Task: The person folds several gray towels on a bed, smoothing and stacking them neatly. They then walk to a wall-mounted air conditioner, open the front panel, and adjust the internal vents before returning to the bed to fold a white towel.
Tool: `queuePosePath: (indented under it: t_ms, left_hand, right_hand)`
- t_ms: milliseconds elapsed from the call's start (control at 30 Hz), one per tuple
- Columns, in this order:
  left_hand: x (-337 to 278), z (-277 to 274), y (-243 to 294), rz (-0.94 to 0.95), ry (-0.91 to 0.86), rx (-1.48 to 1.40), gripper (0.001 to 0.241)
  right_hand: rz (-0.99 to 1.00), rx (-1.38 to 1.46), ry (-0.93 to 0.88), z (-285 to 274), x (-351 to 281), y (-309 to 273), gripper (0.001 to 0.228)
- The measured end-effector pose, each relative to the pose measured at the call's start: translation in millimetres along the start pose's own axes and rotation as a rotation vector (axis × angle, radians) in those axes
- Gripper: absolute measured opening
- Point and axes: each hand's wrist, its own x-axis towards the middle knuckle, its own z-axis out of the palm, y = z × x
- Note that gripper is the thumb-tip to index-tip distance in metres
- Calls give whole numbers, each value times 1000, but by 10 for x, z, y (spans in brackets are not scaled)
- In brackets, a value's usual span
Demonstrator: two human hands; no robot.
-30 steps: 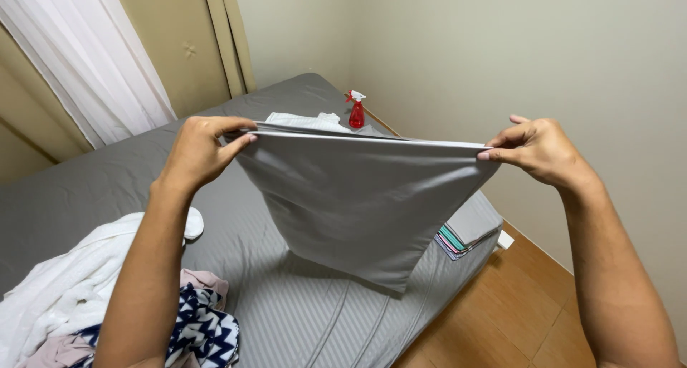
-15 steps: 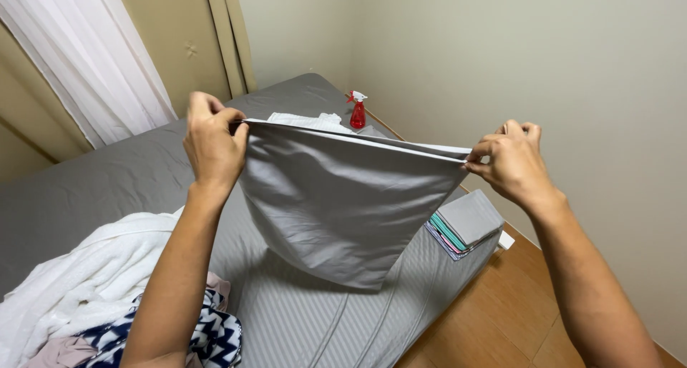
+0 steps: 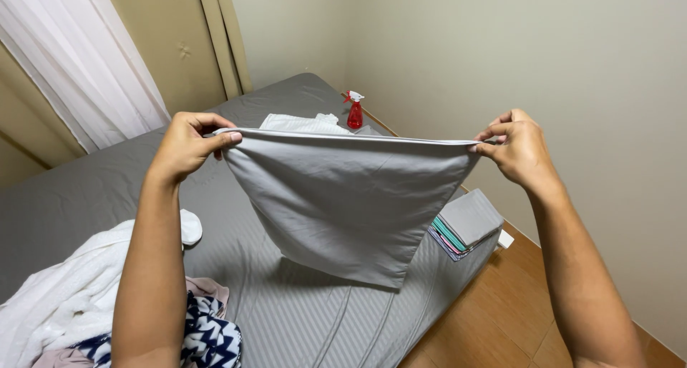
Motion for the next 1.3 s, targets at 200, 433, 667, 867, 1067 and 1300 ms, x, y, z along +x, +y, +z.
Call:
queuePosePath:
  t_ms: [200,433,667,867,1067,1300]
  left_hand:
    - [658,170,-947,-62,12,-230,18]
    - [663,311,-411,107,208,-269,11]
    - [-1012,447,324,217,278,-137,13]
    - [-2861,1355,-324,-337,37,-148,15]
    - [-4293,2690,-1567,-608,-16,-70,17]
    - [-5299,3464,-1886,-776,-332,576,20]
  right_hand:
    - [204,20,-230,278,520,-166,13]
    - [-96,118,119,244,710,88,27]
    - [-158,299,225,-435,-557,-5,9]
    - [113,444,-31,165,-2055,879,17]
    - [244,367,-112,1504,-3460,1823,18]
    - [608,116,-574,2354,-5060,2038,28]
